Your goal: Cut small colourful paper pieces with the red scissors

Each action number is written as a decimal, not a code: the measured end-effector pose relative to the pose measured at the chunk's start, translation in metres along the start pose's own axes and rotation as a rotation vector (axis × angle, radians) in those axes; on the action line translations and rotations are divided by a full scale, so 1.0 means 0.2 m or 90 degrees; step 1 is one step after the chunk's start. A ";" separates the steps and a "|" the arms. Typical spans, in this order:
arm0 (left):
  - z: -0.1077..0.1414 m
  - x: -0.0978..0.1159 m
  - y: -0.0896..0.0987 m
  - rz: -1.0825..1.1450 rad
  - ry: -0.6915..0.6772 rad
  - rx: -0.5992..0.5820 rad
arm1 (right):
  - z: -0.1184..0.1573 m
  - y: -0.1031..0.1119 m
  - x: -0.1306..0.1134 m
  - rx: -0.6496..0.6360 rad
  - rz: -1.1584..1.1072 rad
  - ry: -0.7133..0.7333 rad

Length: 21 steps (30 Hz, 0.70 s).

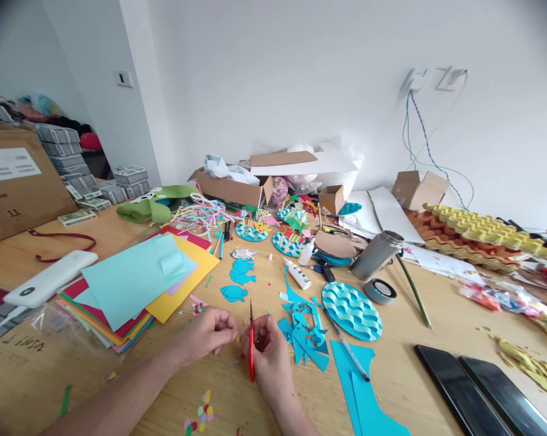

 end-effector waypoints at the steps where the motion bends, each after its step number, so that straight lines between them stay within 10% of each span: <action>1: 0.00 0.00 0.00 -0.004 0.009 -0.001 | 0.00 0.00 0.00 -0.004 -0.004 -0.001; 21: 0.03 0.09 0.09 0.316 -0.098 0.064 | 0.03 -0.08 0.01 -0.135 0.019 -0.024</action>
Point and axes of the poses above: each hand's wrist, its own z-axis away from the middle knuckle, its own y-axis out of the back of the hand, x = y × z, the point moved 8 cm from there along -z, towards the middle knuckle, and after that the axes turned 14 degrees about y, right-handed, at the moved point
